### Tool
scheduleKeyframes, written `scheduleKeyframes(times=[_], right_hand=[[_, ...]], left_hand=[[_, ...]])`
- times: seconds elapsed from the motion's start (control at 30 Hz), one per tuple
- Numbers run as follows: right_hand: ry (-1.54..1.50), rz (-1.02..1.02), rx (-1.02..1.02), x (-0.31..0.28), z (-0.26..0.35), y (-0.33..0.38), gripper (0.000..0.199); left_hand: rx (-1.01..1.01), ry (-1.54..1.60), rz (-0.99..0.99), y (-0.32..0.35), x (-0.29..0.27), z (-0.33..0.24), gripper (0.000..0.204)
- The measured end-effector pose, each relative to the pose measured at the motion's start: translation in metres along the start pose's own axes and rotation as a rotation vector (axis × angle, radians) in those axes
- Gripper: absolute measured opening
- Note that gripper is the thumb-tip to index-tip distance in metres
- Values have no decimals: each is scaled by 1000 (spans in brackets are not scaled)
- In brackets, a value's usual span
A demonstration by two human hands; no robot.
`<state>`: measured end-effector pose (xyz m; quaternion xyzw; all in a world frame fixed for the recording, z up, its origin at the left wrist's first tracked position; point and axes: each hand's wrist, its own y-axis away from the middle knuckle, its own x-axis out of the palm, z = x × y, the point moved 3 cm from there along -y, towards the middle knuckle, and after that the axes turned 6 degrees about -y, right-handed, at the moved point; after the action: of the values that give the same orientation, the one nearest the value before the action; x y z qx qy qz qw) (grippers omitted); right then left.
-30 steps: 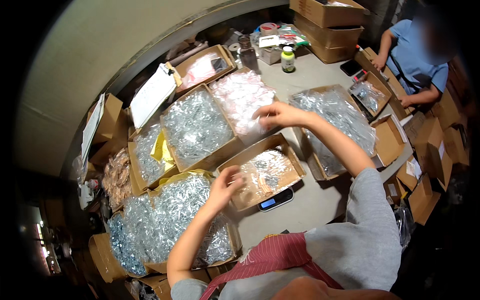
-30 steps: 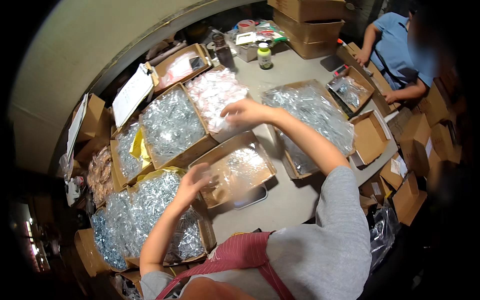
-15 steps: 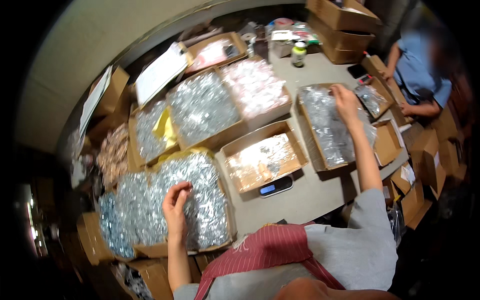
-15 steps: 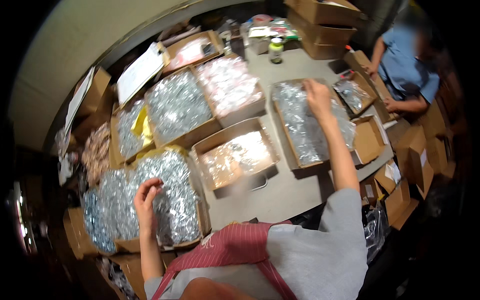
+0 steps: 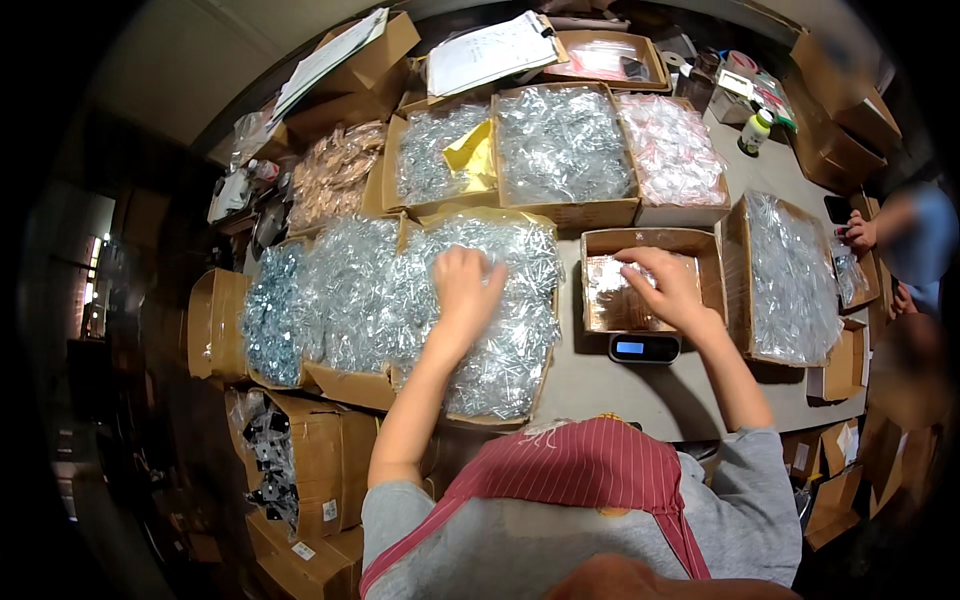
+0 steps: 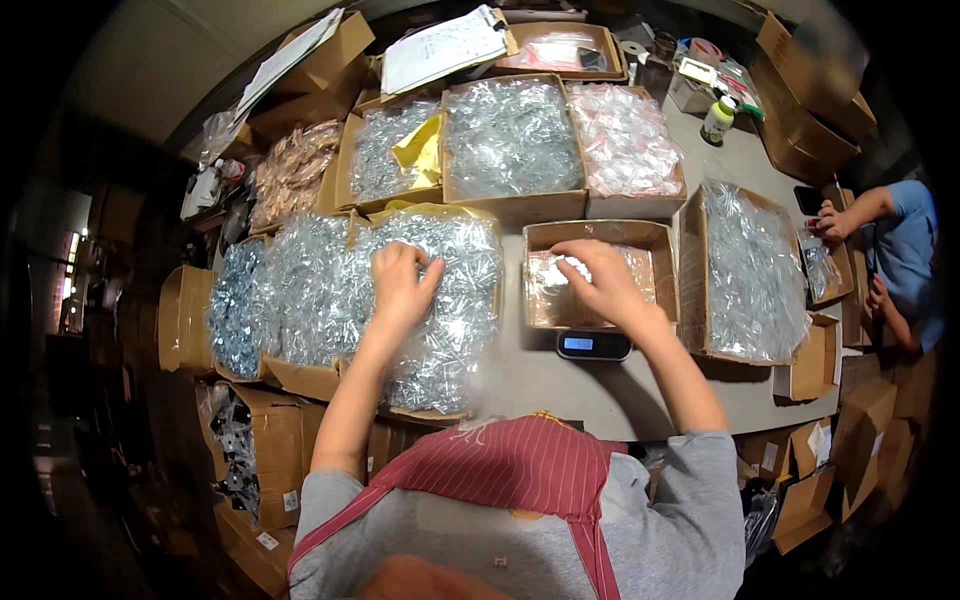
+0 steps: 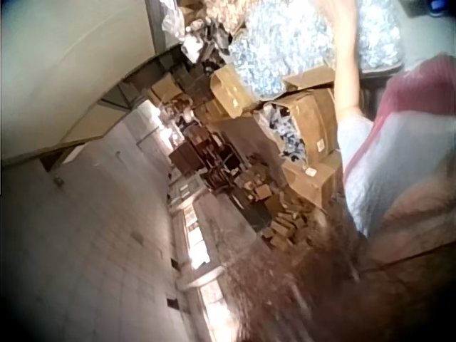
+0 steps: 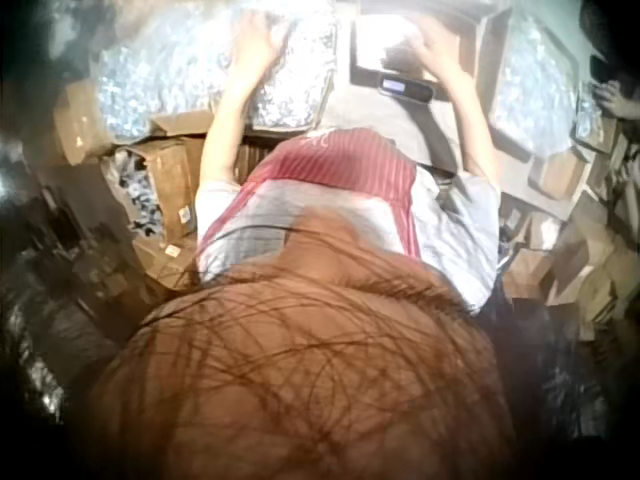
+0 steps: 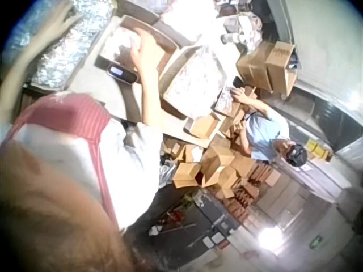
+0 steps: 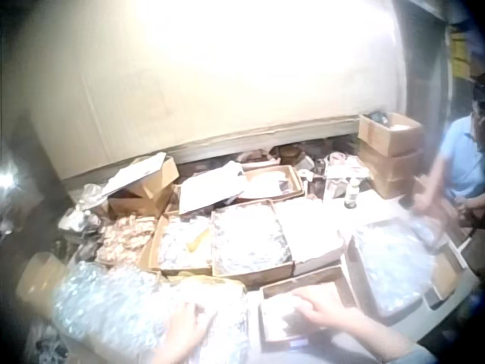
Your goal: The person repeatedly picks small plastic-wrapped items from bulk boxes, places them into smaller cardboard boxes on a digital scale, and hands the filled boxes to a coworker. The person also moves boxes and bubble wrap to access items.
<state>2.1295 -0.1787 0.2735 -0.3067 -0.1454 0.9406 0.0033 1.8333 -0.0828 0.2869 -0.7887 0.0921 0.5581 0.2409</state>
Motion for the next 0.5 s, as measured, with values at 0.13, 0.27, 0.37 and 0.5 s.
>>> scheduleKeyframes(times=[0.13,0.27,0.37,0.5], right_hand=[[-431,120,145,44,25,-18,31],[-1196,94,556,73,53,-15,44],[-1609,206,643,73,79,-10,42],[-1622,161,607,78,45,16,33]], left_hand=[[139,117,-126,-11,3,-18,16],[375,499,-207,12,-46,-65,13],[443,450,-154,21,-74,-59,20],[-170,105,-275,29,-81,77,33]])
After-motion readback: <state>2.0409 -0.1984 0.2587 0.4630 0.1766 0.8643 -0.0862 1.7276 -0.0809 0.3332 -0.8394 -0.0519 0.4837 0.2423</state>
